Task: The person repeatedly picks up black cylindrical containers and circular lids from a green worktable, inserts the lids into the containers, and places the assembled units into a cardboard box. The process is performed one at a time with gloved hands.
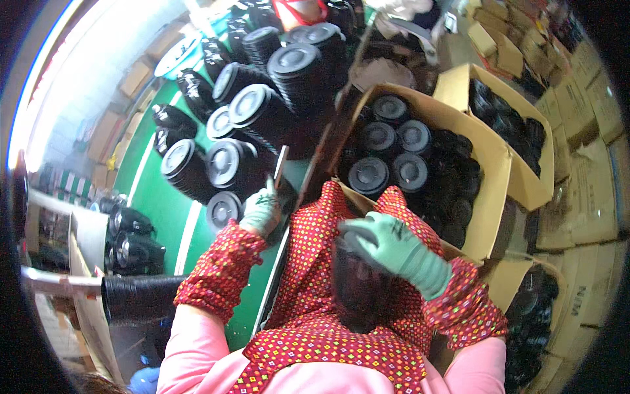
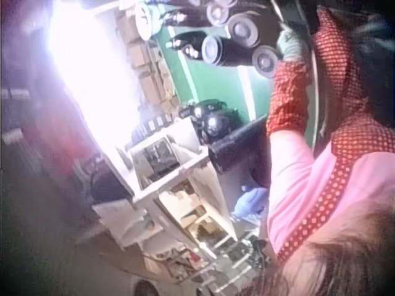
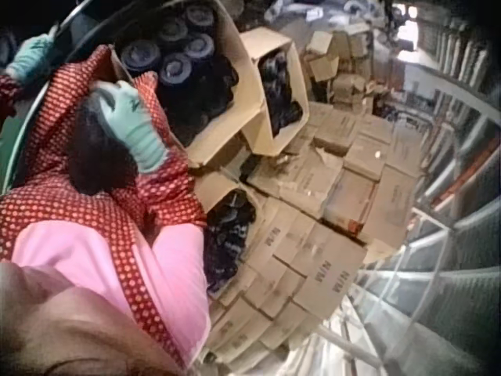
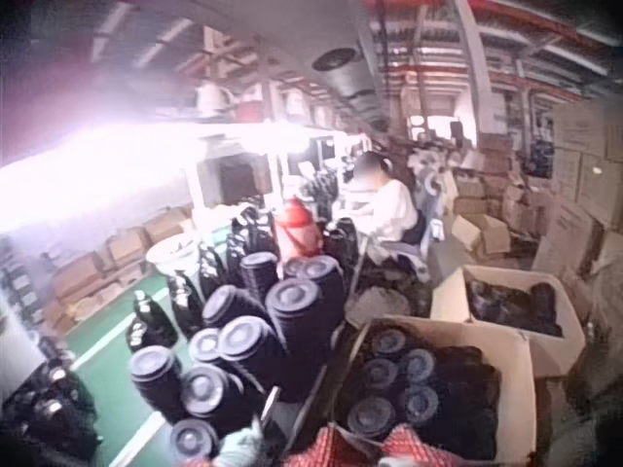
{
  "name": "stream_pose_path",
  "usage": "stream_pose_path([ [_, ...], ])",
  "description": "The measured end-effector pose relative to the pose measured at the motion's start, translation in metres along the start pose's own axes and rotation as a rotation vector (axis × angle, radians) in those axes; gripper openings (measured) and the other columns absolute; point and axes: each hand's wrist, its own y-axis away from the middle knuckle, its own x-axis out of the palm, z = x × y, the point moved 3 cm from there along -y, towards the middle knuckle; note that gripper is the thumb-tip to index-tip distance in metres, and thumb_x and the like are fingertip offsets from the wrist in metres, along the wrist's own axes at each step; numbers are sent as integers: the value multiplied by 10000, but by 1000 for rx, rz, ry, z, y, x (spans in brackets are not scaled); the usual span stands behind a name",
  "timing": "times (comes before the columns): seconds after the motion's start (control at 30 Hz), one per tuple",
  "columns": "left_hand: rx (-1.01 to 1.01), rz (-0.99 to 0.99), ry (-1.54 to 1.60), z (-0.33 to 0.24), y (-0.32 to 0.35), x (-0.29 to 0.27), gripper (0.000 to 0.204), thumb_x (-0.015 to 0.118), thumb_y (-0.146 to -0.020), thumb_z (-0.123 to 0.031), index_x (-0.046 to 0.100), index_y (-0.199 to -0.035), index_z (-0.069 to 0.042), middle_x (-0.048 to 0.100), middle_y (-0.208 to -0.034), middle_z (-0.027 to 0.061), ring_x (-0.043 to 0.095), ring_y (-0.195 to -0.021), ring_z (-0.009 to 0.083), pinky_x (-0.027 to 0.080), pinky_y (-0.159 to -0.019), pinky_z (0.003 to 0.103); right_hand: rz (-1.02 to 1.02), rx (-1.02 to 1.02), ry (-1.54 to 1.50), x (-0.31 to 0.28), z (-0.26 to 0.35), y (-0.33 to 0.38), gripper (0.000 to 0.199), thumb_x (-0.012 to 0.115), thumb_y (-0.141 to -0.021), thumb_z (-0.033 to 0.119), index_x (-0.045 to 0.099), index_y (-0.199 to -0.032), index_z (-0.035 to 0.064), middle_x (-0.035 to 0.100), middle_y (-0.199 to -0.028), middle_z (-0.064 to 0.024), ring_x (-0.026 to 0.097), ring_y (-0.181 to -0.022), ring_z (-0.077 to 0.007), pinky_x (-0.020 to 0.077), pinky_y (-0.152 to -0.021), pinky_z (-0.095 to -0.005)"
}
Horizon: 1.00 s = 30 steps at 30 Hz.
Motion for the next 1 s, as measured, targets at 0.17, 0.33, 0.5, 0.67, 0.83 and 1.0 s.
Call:
stream_pose_path([
  [0.17, 11, -78, 414, -29, 29, -58, 750, 756, -892, -197, 453, -1547, 8, 737, -1094, 293, 743, -968, 443, 600, -842, 497, 1, 269, -303, -27, -1, -8, 524, 688, -910, 21, 626, -1430, 29, 687, -1259, -173, 734, -928, -179, 589, -852, -341],
  [0.33, 189, 8, 917, -58, 43, -108, 765, 804, -860, -13, 476, -1547, 63, 670, -1429, 244, 619, -1357, 249, 480, -1139, 375, -5, -57, 63, -47, 11, -28, 693, 793, -835, 89, 611, -1503, 116, 446, -1628, -203, 387, -1526, -442, 316, -1266, -520],
  [0.5, 389, 199, 923, -102, 51, -170, 712, 760, -907, -29, 471, -1547, 91, 757, -1082, 145, 674, -919, 108, 529, -837, 286, -137, -437, 434, -61, -6, -101, 375, 726, -915, 252, 764, -1250, 87, 657, -1304, -184, 585, -1285, -429, 419, -1140, -551],
  [0.67, 450, 187, 1059, -119, 36, -204, 682, 706, -890, -219, 551, -1483, 80, 726, -1001, 152, 687, -845, 187, 526, -786, 302, 55, -364, -142, -32, -77, -110, 286, 703, -947, 291, 733, -1099, 50, 683, -1061, -173, 629, -995, -411, 478, -923, -492],
  [0.83, 1158, 79, 958, -162, 26, -188, 568, 751, -879, -267, 652, -1333, 61, 645, -1283, 255, 640, -1197, 434, 482, -1076, 530, -24, -205, -700, 29, -129, -58, 240, 647, -1022, 163, 664, -1202, 5, 631, -1239, -180, 631, -1101, -312, 483, -1031, -427],
  [1.0, 864, -61, 724, -219, 58, -167, 625, 784, -807, -172, 619, -1362, 64, 631, -1234, 218, 623, -1144, 391, 486, -1040, 540, -8, -223, -846, 42, -125, -59, 227, 640, -1007, 205, 661, -1119, 8, 643, -1219, -182, 603, -1178, -337, 429, -1091, -469],
])
